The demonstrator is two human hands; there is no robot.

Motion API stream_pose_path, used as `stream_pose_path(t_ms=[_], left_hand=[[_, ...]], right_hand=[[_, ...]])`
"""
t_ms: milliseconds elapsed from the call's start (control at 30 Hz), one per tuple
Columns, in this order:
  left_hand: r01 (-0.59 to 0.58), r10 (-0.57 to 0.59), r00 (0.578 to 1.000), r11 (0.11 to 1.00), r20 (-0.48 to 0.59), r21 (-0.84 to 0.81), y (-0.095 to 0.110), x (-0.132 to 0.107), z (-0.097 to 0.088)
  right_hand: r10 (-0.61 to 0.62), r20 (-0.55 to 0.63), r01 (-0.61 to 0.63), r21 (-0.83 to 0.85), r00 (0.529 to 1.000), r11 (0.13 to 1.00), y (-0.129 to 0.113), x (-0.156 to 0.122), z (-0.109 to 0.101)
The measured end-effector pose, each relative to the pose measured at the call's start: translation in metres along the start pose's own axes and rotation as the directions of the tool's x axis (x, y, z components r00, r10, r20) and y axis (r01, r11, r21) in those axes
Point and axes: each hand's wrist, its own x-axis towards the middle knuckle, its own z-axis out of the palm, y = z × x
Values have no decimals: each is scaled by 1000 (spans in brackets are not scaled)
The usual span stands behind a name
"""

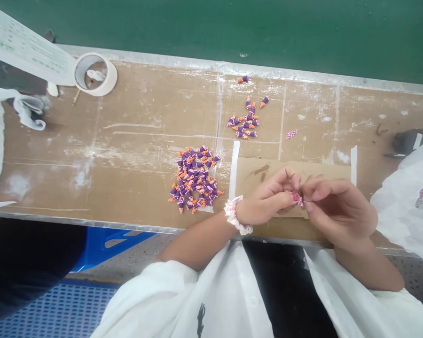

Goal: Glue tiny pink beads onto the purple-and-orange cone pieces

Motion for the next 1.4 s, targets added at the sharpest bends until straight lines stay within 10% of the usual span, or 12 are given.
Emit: stream_pose_path(t_ms=[300,733,900,1167,1400], left_hand=[[-130,132,991,981,-3,147,-3,0,0],[-12,12,1000,1000,22,25,-6,-3,2],[-208,199,977,966,72,154,-6,-5,5],[-516,552,794,389,255,763,-3,-7,-8],[-476,635,628,-143,450,868,5,-2,-5]], right_hand=[[-2,28,5,-121,1000,993,-5,1,0],[-60,91,74,-158,994,985,-4,2,-5],[-42,11,43,-41,999,998,-4,4,-8],[-42,98,48,-63,994,997,0,4,-12],[-94,69,99,-85,993,991,2,4,-11]])
